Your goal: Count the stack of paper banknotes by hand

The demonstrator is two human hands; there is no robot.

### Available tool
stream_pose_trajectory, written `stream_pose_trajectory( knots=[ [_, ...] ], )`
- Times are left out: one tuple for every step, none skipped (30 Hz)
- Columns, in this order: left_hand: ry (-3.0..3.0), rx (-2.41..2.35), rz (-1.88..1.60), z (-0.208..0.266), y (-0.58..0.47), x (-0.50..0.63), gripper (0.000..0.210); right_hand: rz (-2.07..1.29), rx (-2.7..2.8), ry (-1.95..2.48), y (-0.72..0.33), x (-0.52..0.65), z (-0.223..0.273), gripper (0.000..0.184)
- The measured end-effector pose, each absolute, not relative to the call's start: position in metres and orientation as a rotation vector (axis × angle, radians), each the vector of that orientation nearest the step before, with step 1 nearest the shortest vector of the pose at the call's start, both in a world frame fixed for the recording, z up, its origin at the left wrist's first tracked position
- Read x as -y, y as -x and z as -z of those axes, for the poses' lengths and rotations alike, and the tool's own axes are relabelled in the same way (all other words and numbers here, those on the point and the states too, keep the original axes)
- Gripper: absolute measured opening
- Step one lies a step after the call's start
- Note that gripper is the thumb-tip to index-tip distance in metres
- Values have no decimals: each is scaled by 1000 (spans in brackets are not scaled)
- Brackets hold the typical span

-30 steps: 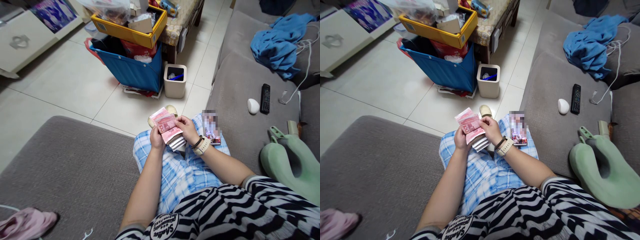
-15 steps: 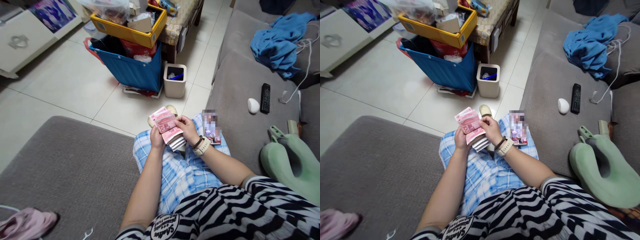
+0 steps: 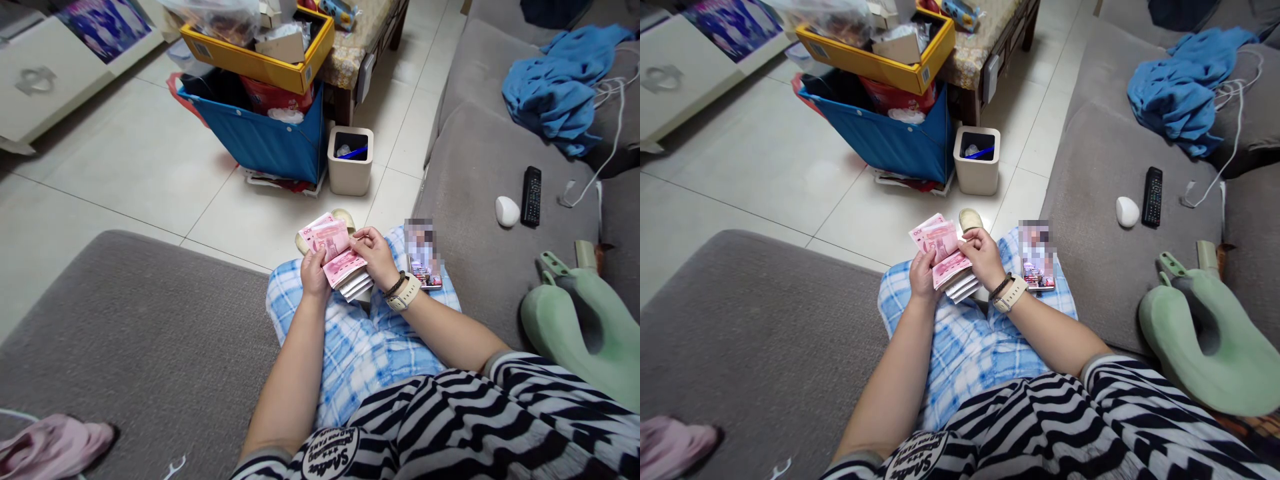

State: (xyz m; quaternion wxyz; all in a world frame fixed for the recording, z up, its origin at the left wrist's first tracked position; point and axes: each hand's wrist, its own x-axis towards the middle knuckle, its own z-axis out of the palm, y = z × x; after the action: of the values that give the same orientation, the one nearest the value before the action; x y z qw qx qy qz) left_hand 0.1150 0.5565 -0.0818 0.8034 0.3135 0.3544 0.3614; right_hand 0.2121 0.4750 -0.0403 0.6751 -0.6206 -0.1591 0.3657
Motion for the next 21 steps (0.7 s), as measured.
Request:
stream_pose_trajectory(
  knots=[
    [-665, -742, -767, 83, -115, -557, 35, -818, 355, 1399, -212, -475, 40, 37],
    [-658, -729, -764, 84, -115, -557, 36, -814, 354, 1400, -212, -475, 40, 37],
    [-651, -721, -763, 84, -115, -557, 37, -807, 355, 1401, -212, -475, 41, 37],
    [-645, -716, -760, 85, -115, -557, 38, -797, 358, 1401, -212, -475, 41, 36],
    [-639, -711, -757, 86, -115, -557, 38, -782, 363, 1403, -212, -475, 42, 35],
    [-635, -706, -754, 86, -115, -558, 38, -764, 371, 1406, -213, -474, 43, 34],
    [-633, -703, -753, 86, -115, -558, 39, -748, 380, 1412, -213, -474, 43, 33],
    [-635, -702, -751, 85, -114, -557, 39, -736, 396, 1424, -214, -474, 44, 31],
    [-642, -705, -750, 85, -114, -557, 39, -728, 415, 1441, -214, -474, 45, 28],
    [-652, -709, -749, 84, -114, -557, 39, -724, 436, 1462, -214, -473, 45, 25],
    [-663, -716, -748, 84, -114, -557, 39, -719, 457, 1484, -215, -473, 45, 22],
    [-673, -720, -748, 83, -114, -557, 39, -713, 476, 1505, -215, -473, 45, 21],
    [-679, -722, -746, 82, -114, -556, 39, -703, 491, 1522, -215, -472, 45, 21],
    [-681, -722, -746, 82, -114, -556, 39, -693, 501, 1533, -215, -472, 45, 21],
    [-681, -725, -749, 82, -114, -557, 38, -688, 506, 1538, -215, -472, 45, 21],
    [-685, -737, -758, 83, -114, -557, 36, -690, 510, 1538, -215, -472, 44, 22],
    [-699, -763, -772, 84, -114, -558, 33, -699, 513, 1531, -215, -472, 44, 22],
    [-725, -802, -792, 86, -114, -559, 29, -713, 513, 1520, -215, -473, 44, 22],
    [-763, -848, -815, 88, -114, -560, 26, -726, 511, 1506, -214, -473, 43, 23],
    [-808, -896, -839, 91, -113, -561, 23, -739, 507, 1490, -214, -473, 43, 23],
    [-854, -936, -858, 94, -112, -563, 23, -748, 500, 1475, -214, -474, 43, 23]
  ],
)
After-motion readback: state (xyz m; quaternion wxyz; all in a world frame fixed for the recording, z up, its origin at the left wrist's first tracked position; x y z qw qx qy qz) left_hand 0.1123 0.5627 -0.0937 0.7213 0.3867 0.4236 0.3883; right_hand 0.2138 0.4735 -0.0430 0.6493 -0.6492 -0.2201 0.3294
